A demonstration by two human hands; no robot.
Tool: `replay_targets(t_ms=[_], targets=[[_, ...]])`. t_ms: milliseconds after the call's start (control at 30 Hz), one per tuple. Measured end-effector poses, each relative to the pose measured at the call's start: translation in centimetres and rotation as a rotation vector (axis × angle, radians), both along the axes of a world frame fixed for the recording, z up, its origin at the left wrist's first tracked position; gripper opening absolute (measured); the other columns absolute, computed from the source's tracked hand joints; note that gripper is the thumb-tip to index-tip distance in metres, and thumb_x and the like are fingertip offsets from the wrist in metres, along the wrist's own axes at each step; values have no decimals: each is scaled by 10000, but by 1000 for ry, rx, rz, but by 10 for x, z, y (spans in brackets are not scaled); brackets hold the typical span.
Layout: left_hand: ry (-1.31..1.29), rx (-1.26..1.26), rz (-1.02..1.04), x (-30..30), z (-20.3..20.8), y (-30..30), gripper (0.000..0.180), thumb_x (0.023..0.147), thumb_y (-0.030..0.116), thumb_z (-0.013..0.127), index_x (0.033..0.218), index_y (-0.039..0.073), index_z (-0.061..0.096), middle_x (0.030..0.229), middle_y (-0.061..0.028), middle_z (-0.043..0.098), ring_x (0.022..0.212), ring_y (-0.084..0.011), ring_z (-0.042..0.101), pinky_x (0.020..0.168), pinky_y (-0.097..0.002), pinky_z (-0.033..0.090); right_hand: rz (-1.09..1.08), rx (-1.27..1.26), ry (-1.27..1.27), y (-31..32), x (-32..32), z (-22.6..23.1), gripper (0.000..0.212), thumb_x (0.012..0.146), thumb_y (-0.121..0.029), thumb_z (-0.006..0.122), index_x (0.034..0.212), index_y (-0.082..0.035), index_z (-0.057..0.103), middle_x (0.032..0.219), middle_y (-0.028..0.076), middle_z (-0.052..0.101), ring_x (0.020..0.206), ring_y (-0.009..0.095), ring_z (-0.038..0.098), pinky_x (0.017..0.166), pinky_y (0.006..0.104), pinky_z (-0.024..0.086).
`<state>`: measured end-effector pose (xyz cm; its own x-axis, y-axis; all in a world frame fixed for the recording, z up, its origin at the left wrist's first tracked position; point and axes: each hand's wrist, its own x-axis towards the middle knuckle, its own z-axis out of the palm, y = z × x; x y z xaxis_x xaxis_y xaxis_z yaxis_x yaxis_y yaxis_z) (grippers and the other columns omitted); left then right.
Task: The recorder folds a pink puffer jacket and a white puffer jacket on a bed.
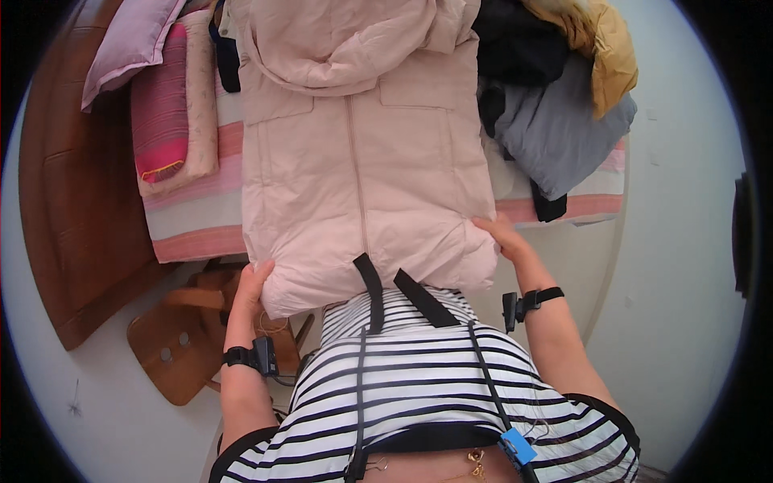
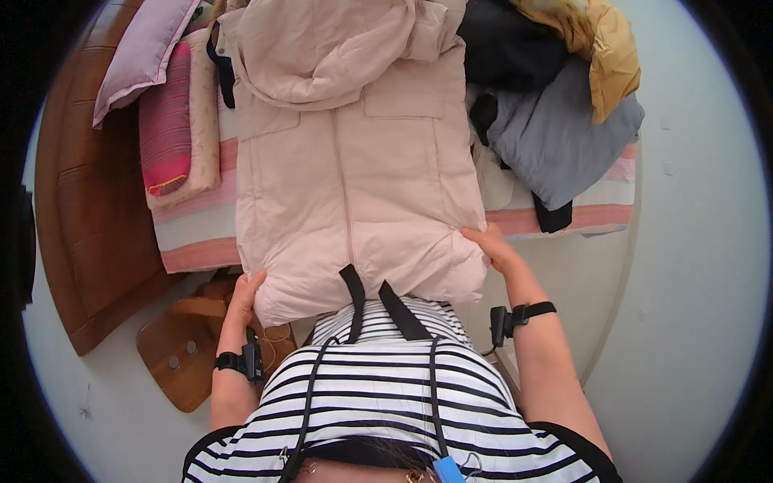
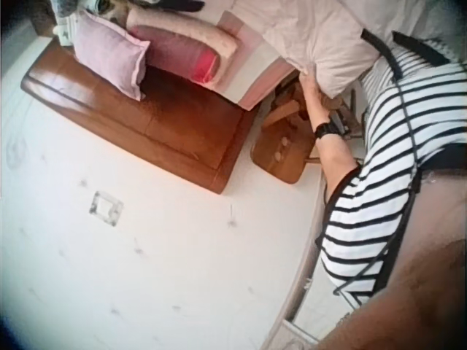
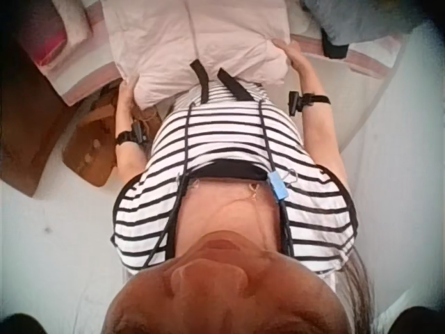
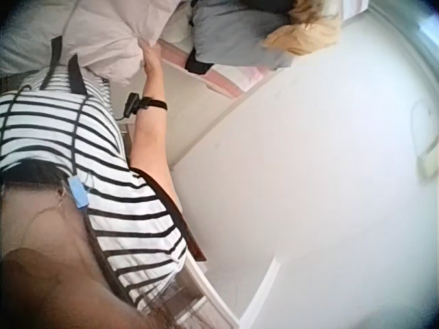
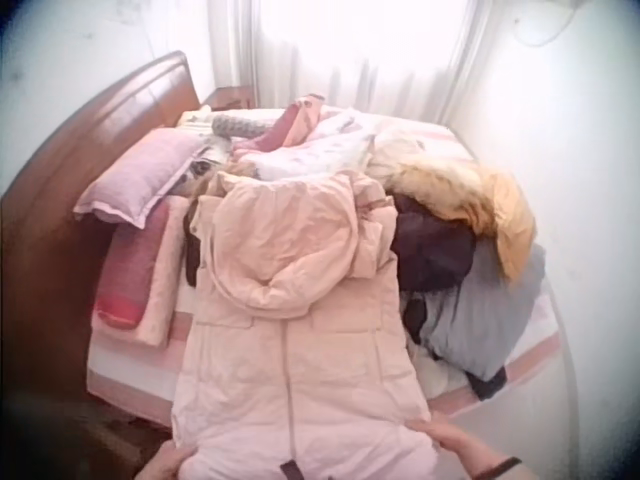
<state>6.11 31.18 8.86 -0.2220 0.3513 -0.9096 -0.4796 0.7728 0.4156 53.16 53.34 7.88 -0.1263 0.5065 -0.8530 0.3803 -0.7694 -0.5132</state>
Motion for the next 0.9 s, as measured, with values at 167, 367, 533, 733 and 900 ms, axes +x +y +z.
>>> replay_targets(t_ms=[167, 367, 533, 733, 900], targets=[[49, 32, -163, 9, 15, -10, 582, 795, 166, 694, 1291, -4, 440, 1197, -135, 572, 1051, -234, 566, 908, -359, 445, 33, -141, -17, 15, 13, 19, 532, 799, -203, 691, 1238, 39, 514, 1135, 132, 617, 977, 211, 614, 821, 324, 490], [112, 367, -24, -25, 29, 42, 702, 790, 124, 652, 1411, 73, 328, 1286, -144, 512, 1149, -257, 511, 962, -358, 417, -197, 63, 319, 61, 23, 14, 540, 837, -177, 613, 1303, 36, 444, 1177, 150, 588, 1059, 233, 582, 896, 348, 474], [-251, 734, 381, -90, -30, 99, 488, 853, 149, 562, 1310, 34, 437, 1251, -136, 537, 1130, -269, 535, 981, -381, 430, -561, -5, 611, 113, -24, 31, 456, 849, -111, 458, 1288, 11, 449, 1231, 154, 550, 1120, 265, 545, 968, 386, 439], [114, 546, 139, -59, -40, 172, 308, 825, 44, 580, 1125, -25, 567, 1128, -117, 613, 1032, -215, 583, 924, -308, 453, -256, 230, 463, 136, -56, 0, 414, 782, -114, 546, 1173, 20, 533, 1102, 129, 599, 1007, 233, 595, 882, 391, 475], [759, 218, -450, -73, -67, 176, 407, 765, 67, 685, 1146, 0, 562, 1108, -64, 613, 1001, -151, 566, 871, -283, 434, 497, 809, -737, 147, -59, -15, 289, 758, -116, 670, 1015, 10, 630, 953, 48, 652, 862, 175, 616, 781, 296, 481]])
